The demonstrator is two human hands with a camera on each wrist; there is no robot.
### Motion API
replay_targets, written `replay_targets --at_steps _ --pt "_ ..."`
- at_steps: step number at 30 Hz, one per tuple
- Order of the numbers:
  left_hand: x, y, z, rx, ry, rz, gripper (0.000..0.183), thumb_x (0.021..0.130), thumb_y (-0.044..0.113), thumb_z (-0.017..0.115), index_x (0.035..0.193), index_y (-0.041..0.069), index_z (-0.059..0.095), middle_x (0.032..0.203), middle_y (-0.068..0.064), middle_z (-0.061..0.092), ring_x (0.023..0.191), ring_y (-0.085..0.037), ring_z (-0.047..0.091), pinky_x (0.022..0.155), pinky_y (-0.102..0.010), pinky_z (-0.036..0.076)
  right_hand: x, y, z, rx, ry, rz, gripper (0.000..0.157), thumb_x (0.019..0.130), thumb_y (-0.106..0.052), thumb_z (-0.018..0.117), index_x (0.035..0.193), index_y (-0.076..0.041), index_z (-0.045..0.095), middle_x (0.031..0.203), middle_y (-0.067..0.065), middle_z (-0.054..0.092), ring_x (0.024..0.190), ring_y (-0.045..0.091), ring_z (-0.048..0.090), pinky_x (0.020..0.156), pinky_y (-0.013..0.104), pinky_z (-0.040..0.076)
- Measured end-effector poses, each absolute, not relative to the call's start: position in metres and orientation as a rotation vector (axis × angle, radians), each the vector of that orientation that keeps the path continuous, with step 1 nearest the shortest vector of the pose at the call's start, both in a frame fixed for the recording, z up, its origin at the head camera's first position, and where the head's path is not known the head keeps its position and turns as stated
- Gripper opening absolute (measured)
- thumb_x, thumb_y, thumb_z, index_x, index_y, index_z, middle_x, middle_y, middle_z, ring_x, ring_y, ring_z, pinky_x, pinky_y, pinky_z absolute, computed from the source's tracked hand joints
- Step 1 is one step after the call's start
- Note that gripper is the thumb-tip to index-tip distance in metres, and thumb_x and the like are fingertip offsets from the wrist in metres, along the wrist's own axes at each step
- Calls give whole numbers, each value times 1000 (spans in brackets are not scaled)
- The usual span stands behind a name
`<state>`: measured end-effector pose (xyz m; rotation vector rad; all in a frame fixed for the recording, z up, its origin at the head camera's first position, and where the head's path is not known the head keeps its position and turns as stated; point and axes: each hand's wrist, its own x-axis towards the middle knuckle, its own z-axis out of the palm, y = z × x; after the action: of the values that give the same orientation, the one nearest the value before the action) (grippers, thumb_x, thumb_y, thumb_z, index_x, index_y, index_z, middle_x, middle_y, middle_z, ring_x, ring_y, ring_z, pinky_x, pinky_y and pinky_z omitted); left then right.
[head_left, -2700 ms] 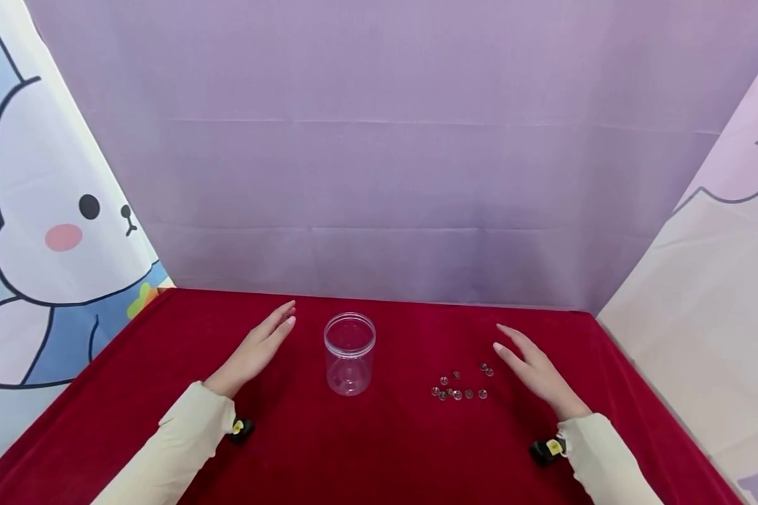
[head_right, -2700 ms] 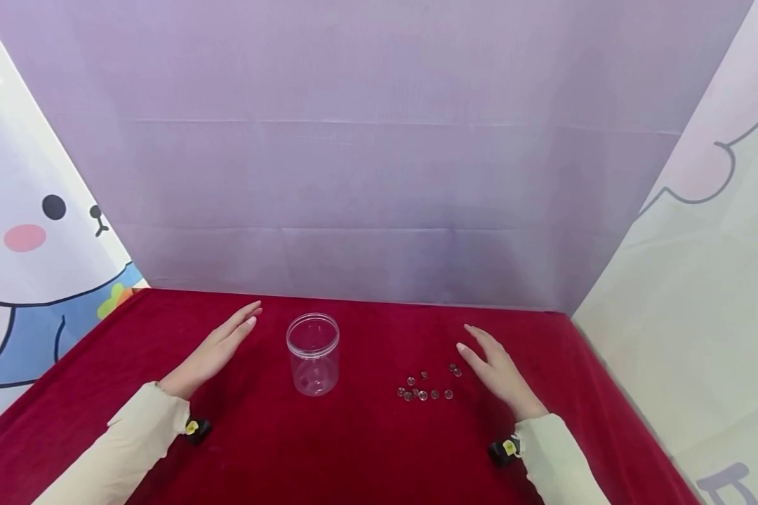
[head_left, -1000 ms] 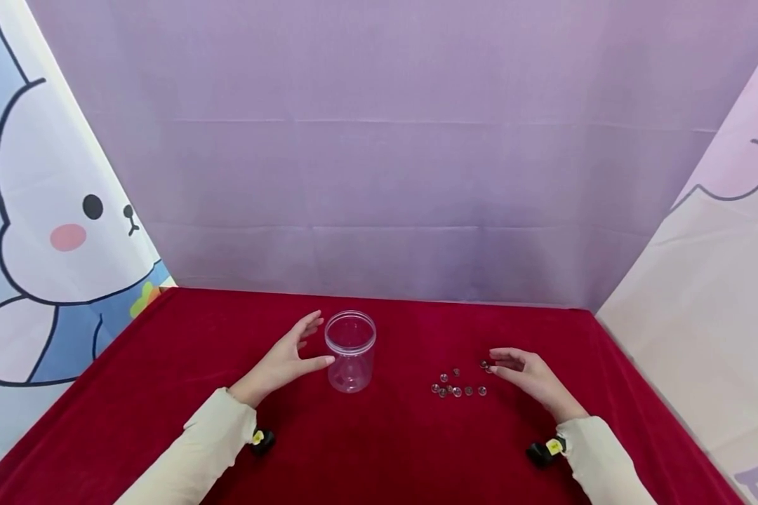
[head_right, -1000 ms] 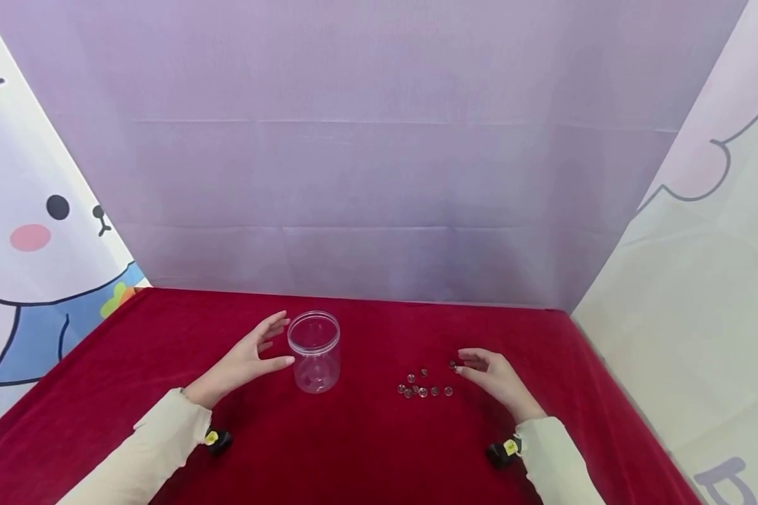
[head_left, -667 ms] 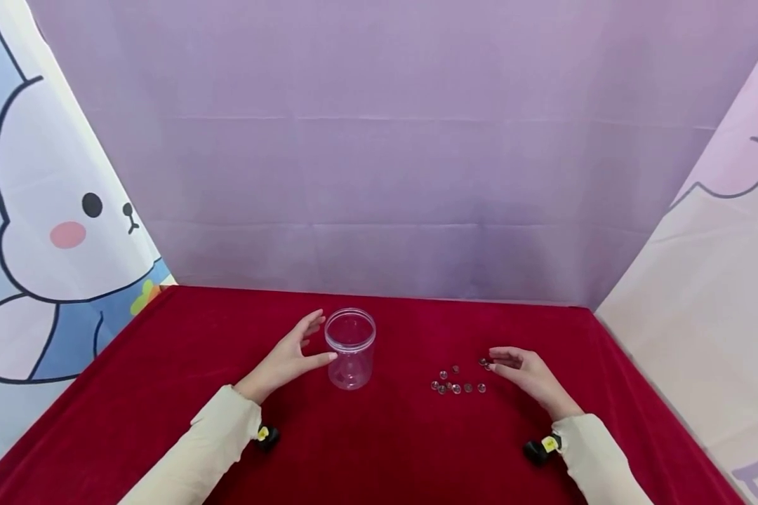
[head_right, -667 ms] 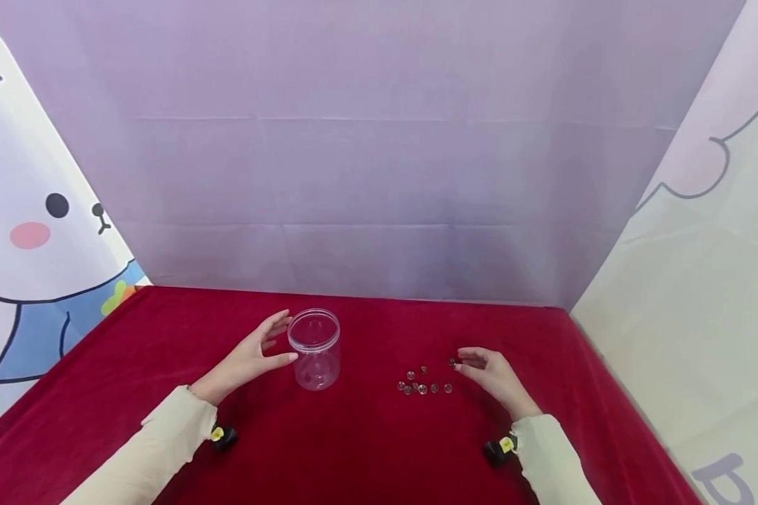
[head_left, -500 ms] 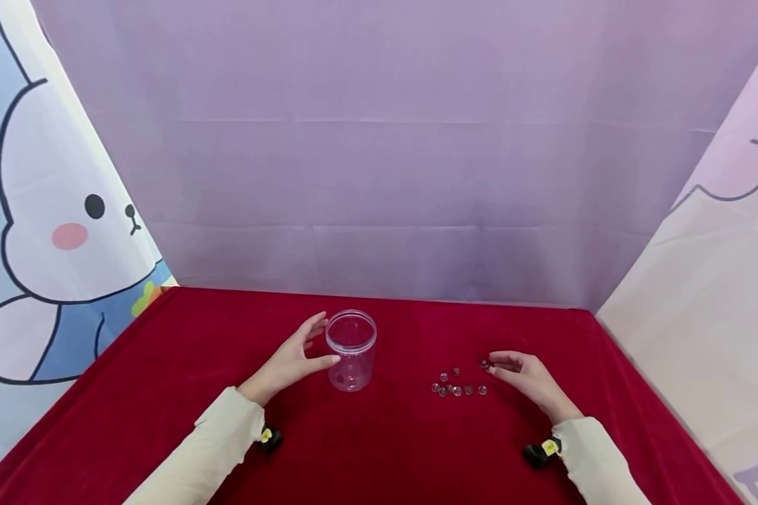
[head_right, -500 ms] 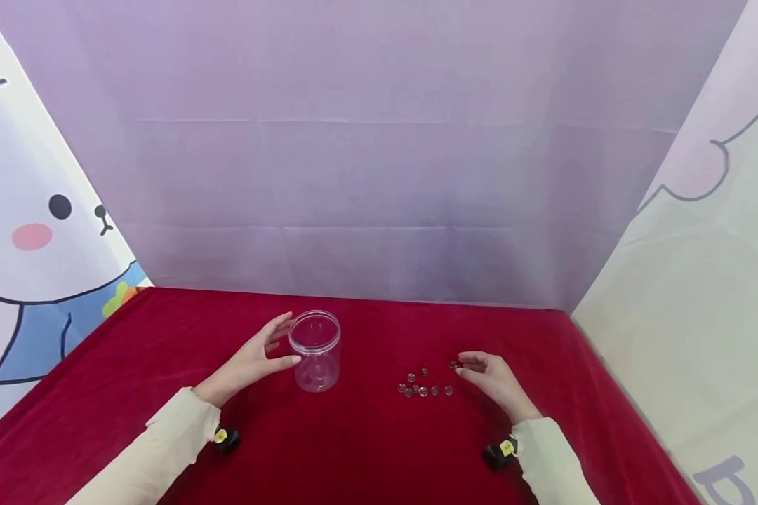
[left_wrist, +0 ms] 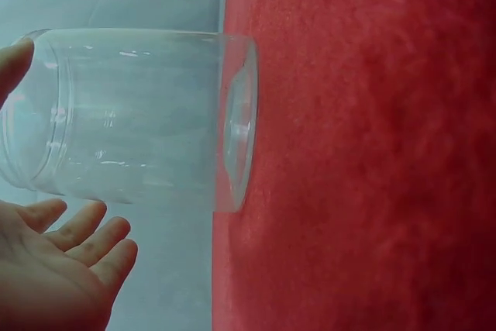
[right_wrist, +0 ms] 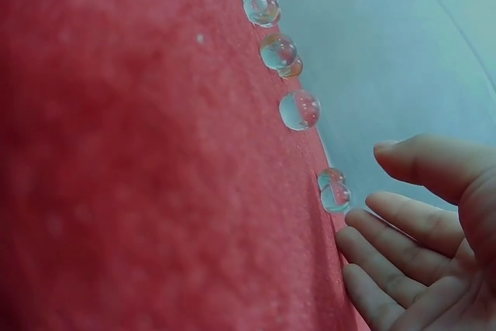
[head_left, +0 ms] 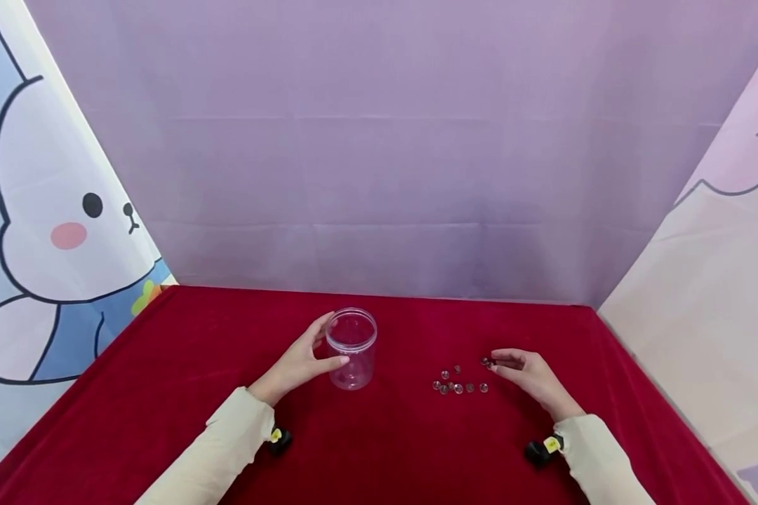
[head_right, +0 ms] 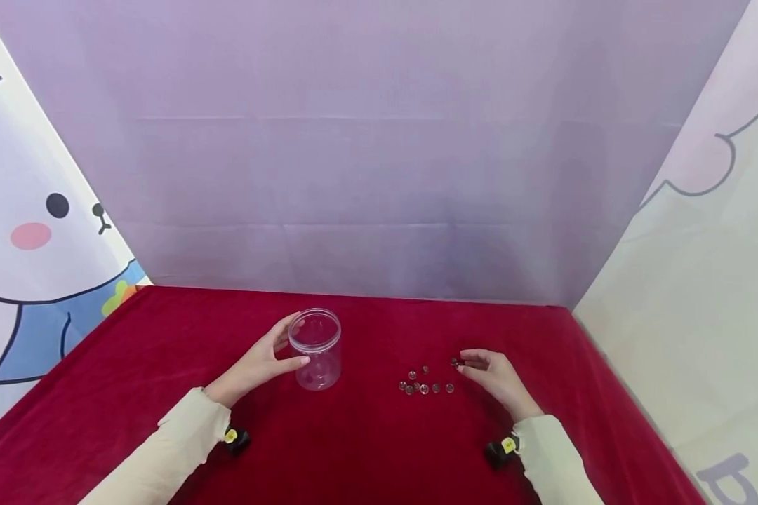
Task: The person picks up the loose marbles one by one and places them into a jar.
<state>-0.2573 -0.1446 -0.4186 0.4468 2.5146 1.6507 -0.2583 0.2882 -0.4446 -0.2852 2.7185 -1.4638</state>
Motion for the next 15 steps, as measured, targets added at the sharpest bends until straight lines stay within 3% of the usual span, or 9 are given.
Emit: replay_targets --at_steps 5,15 --pt "-260 -143 -420 508 2487 1678 94 77 32 78 149 17 20 150 -11 31 137 -35 27 106 -55 31 -259 289 -444 -278 2711 -1439 42 88 -18 67 122 5 58 118 21 62 104 27 60 76 18 49" --pt "-257 -137 -419 498 2401 1745 87 79 25 76 147 14 22 146 -15 33 135 -42 27 100 -56 39 -261 289 -448 -236 2736 -1391 38 87 -16 68 120 3 61 116 20 63 102 27 61 74 19 50"
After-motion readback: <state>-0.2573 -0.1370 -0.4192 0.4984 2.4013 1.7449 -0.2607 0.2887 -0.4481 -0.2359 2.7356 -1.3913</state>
